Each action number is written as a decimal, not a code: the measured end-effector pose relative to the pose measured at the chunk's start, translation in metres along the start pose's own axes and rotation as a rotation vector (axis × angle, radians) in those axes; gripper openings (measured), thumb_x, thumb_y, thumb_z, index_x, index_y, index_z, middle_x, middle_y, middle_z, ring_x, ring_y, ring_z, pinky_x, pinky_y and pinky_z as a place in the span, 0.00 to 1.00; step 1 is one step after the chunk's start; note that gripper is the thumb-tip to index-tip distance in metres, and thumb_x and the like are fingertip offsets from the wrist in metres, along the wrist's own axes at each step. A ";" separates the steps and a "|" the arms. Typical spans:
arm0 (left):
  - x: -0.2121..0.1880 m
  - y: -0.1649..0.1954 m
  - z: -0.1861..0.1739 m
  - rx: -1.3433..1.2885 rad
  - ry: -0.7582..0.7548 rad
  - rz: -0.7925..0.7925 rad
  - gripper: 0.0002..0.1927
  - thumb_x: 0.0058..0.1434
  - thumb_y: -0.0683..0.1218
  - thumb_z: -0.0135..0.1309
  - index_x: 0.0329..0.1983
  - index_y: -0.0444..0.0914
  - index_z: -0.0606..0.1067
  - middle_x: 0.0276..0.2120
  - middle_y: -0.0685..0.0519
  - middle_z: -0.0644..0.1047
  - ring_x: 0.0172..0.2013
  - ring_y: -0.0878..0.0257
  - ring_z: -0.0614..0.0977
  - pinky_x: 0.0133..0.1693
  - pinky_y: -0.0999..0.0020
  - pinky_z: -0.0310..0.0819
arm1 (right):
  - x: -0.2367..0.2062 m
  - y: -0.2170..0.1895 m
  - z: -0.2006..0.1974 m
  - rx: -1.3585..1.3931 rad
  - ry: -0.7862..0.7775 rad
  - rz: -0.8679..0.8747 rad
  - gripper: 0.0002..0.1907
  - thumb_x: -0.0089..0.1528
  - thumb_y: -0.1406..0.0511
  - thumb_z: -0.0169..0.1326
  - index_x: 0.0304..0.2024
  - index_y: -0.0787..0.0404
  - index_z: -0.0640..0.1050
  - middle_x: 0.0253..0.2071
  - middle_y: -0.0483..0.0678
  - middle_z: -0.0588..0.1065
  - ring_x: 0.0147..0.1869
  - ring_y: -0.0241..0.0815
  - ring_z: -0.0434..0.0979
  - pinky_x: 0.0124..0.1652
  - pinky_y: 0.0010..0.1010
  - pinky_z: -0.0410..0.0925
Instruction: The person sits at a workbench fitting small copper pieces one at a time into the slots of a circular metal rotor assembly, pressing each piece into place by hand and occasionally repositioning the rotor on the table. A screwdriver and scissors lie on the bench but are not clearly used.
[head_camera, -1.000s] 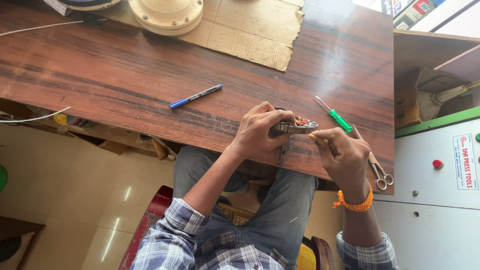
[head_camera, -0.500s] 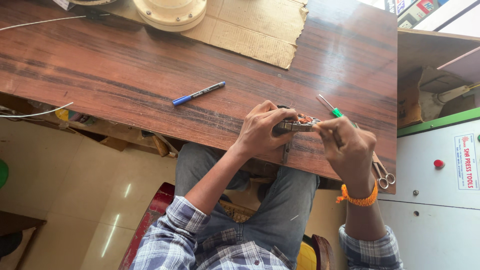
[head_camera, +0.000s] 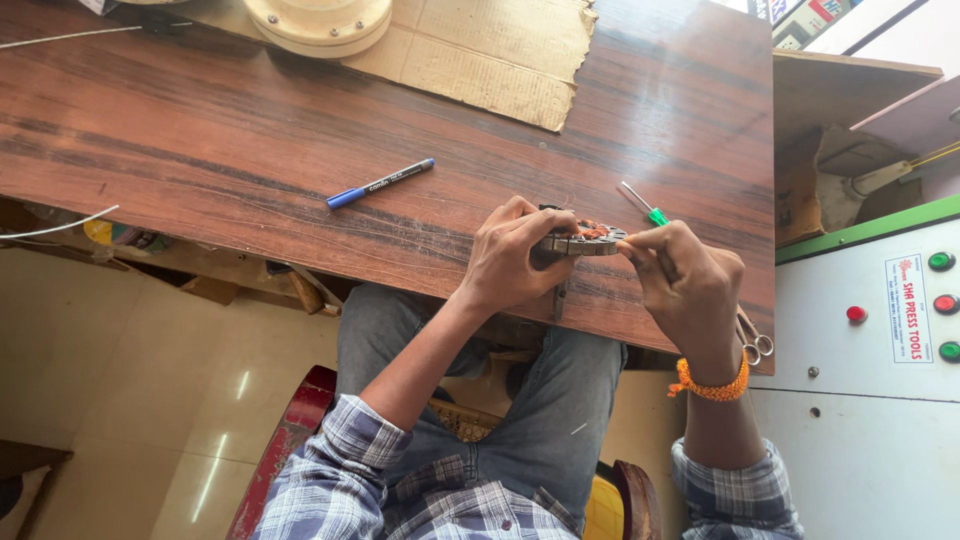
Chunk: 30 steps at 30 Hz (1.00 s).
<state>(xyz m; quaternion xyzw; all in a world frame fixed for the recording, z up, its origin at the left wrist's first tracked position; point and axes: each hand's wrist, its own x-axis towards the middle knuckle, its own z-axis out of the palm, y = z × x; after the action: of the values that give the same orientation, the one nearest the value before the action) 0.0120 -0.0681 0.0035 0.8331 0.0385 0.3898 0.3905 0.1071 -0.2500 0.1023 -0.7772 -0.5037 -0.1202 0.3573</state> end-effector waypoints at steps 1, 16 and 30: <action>-0.001 0.000 0.000 0.007 0.002 -0.005 0.22 0.51 0.49 0.68 0.49 0.46 0.78 0.37 0.61 0.81 0.41 0.61 0.79 0.47 0.62 0.75 | 0.002 0.000 0.002 0.000 -0.016 0.001 0.05 0.66 0.70 0.65 0.39 0.64 0.80 0.17 0.40 0.64 0.20 0.27 0.60 0.24 0.26 0.53; 0.042 -0.011 -0.005 -0.371 -0.271 -0.415 0.23 0.59 0.63 0.61 0.46 0.41 0.80 0.37 0.55 0.84 0.37 0.66 0.86 0.42 0.67 0.81 | 0.070 0.050 0.047 -0.169 -0.112 -0.233 0.07 0.66 0.66 0.65 0.36 0.62 0.79 0.21 0.49 0.75 0.22 0.40 0.74 0.25 0.34 0.63; 0.074 -0.059 -0.022 -0.620 -0.727 -0.143 0.13 0.61 0.43 0.61 0.49 0.40 0.83 0.39 0.53 0.85 0.40 0.69 0.83 0.44 0.71 0.80 | 0.023 -0.009 0.030 0.107 -0.248 0.110 0.06 0.61 0.67 0.65 0.38 0.63 0.83 0.24 0.45 0.77 0.21 0.30 0.66 0.22 0.25 0.60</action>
<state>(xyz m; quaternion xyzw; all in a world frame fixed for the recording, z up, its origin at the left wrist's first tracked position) 0.0621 0.0137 0.0179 0.7550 -0.1613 0.0385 0.6344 0.1046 -0.2111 0.0976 -0.7923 -0.5065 0.0234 0.3395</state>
